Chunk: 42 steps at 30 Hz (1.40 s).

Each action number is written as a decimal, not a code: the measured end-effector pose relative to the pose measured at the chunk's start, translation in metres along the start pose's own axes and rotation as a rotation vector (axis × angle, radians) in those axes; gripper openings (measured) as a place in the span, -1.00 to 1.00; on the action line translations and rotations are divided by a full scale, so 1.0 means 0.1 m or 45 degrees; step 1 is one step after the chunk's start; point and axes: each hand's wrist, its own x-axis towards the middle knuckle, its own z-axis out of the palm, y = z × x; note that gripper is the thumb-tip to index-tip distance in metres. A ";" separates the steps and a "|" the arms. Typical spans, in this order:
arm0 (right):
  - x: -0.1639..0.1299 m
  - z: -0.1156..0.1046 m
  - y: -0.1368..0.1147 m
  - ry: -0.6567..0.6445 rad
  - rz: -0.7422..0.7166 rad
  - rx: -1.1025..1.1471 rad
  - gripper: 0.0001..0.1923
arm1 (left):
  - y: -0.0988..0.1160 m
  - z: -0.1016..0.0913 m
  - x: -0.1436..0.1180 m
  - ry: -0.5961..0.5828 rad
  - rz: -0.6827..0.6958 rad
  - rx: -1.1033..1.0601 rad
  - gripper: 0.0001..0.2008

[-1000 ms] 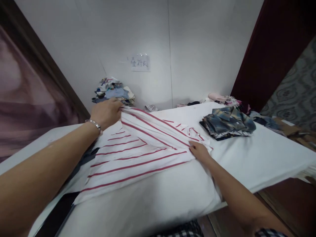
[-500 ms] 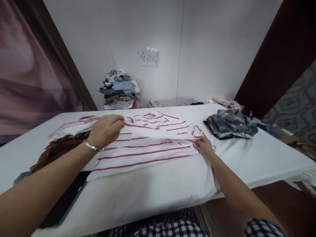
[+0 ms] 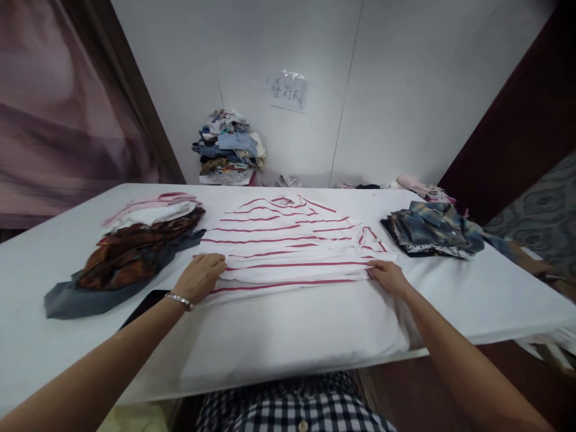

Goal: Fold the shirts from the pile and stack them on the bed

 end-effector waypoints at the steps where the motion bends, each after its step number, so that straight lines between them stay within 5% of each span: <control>1: -0.04 -0.03 0.00 -0.046 0.048 -0.005 -0.61 | 0.00 -0.01 0.00 -0.046 -0.013 -0.015 -0.70; 4: -0.15 -0.11 0.03 -0.112 0.150 -0.018 -0.52 | -0.01 0.03 -0.07 -0.163 -0.075 -0.057 -0.68; 7: -0.24 -0.18 0.10 0.088 0.084 -0.178 -0.57 | -0.03 0.09 -0.21 -0.160 -0.076 -0.126 -0.68; 10: -0.29 -0.18 0.17 0.259 -0.257 -0.340 -0.59 | -0.05 0.11 -0.35 -0.150 -0.062 -0.193 -0.57; 13: -0.24 -0.10 0.21 0.095 -0.629 -0.438 -0.57 | -0.05 0.11 -0.42 -0.148 -0.053 -0.207 -0.58; 15: -0.18 -0.04 0.22 0.004 -0.717 -0.506 -0.57 | -0.03 0.11 -0.40 -0.127 0.004 -0.201 -0.65; 20: 0.03 0.03 0.21 0.062 -0.767 -0.542 -0.61 | 0.06 0.11 -0.24 -0.070 0.040 -0.062 -0.65; 28: 0.08 -0.31 0.27 0.293 -0.774 -0.509 -0.65 | 0.27 0.02 -0.35 0.007 -0.014 0.026 -0.70; 35: -0.12 -0.21 0.47 -0.010 -0.585 -0.629 -0.60 | 0.40 0.04 -0.50 -0.111 0.026 -0.123 -0.77; 38: -0.05 -0.18 0.29 -0.008 -0.550 -0.667 -0.53 | 0.36 -0.04 -0.39 -0.107 -0.025 -0.264 -0.74; 42: 0.24 -0.05 -0.20 -0.036 -0.533 -0.473 -0.55 | 0.25 -0.02 -0.08 0.091 -0.055 -0.303 -0.64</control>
